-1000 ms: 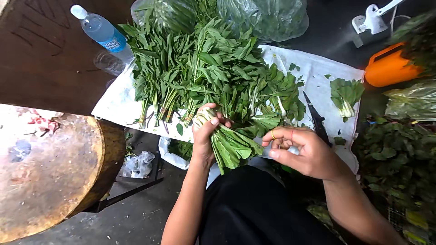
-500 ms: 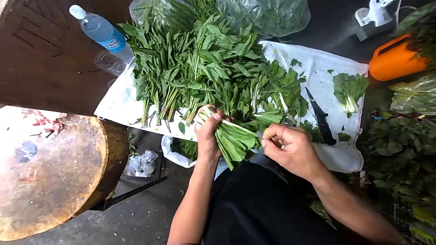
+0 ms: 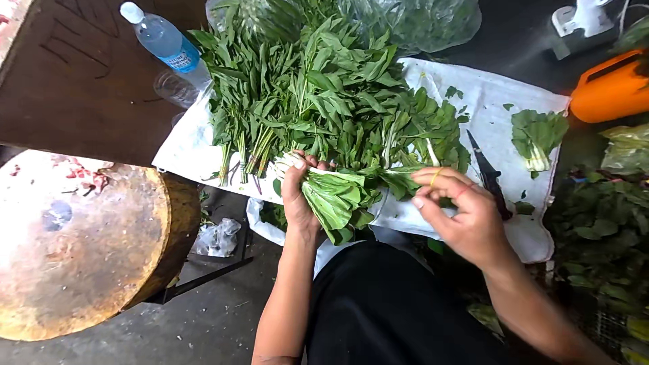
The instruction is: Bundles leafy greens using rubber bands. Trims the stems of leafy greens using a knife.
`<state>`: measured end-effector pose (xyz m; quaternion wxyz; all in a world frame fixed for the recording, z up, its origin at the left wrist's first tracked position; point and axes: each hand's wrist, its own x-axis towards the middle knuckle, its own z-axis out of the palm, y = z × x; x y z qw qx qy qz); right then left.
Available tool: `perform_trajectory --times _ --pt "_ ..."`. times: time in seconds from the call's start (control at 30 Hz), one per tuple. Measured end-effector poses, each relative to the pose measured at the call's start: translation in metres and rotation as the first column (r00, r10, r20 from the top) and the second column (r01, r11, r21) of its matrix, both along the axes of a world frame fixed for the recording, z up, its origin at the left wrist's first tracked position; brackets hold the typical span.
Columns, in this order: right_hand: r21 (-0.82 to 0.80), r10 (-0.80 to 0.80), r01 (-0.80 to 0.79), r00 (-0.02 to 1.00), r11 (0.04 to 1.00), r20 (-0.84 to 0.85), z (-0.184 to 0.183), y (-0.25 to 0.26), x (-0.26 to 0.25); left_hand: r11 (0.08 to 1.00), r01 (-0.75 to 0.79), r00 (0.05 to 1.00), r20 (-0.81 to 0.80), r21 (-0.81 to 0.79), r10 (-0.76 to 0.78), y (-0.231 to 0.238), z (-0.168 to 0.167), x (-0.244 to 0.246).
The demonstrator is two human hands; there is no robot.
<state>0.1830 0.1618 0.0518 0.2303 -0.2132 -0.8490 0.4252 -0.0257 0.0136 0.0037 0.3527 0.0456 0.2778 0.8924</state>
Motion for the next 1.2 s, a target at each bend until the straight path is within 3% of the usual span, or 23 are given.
perform_trajectory --times 0.1,0.27,0.47,0.67,0.77,0.83,0.9,1.0,1.13,1.2 --pt "0.065 0.085 -0.077 0.988 0.995 -0.13 0.004 -0.02 -0.022 0.996 -0.045 0.999 -0.017 -0.074 0.043 0.003 0.003 0.003" --pt "0.179 0.054 -0.038 0.995 0.983 -0.089 -0.007 -0.029 -0.04 0.977 -0.103 0.994 0.01 -0.186 0.107 0.004 0.008 0.009" --pt "0.183 0.058 -0.042 0.995 0.982 -0.081 -0.009 -0.025 -0.04 0.97 -0.09 0.996 -0.002 -0.225 0.092 -0.001 0.008 0.013" --pt "0.161 0.029 0.003 0.98 0.987 -0.196 -0.006 -0.019 -0.032 0.975 -0.101 0.995 -0.001 -0.198 0.103 -0.003 0.003 0.009" --pt "0.118 -0.033 0.045 0.994 0.992 -0.101 -0.011 -0.003 -0.018 0.995 -0.058 0.998 -0.03 -0.076 0.056 -0.007 -0.001 0.003" --pt "0.065 -0.036 0.028 0.992 0.997 0.124 -0.019 0.013 -0.006 0.999 -0.014 0.992 -0.127 -0.035 0.009 -0.008 -0.004 -0.001" --pt "-0.009 -0.039 0.041 0.981 0.999 0.191 -0.024 0.024 -0.001 0.993 0.007 0.949 -0.312 -0.114 -0.043 -0.009 -0.003 -0.004" --pt "-0.2 -0.049 0.055 0.998 0.978 0.032 -0.004 0.026 -0.005 0.97 0.032 0.824 -0.544 -0.241 -0.162 -0.01 0.003 0.0" --pt "-0.342 0.157 -0.184 0.982 0.921 -0.108 0.025 0.018 -0.022 0.906 0.097 0.652 -0.662 -0.411 -0.37 -0.006 0.013 0.01" --pt "-0.33 0.277 -0.27 0.961 0.904 -0.028 0.031 0.01 -0.035 0.854 0.098 0.548 -0.689 -0.51 -0.474 -0.002 0.018 0.014"
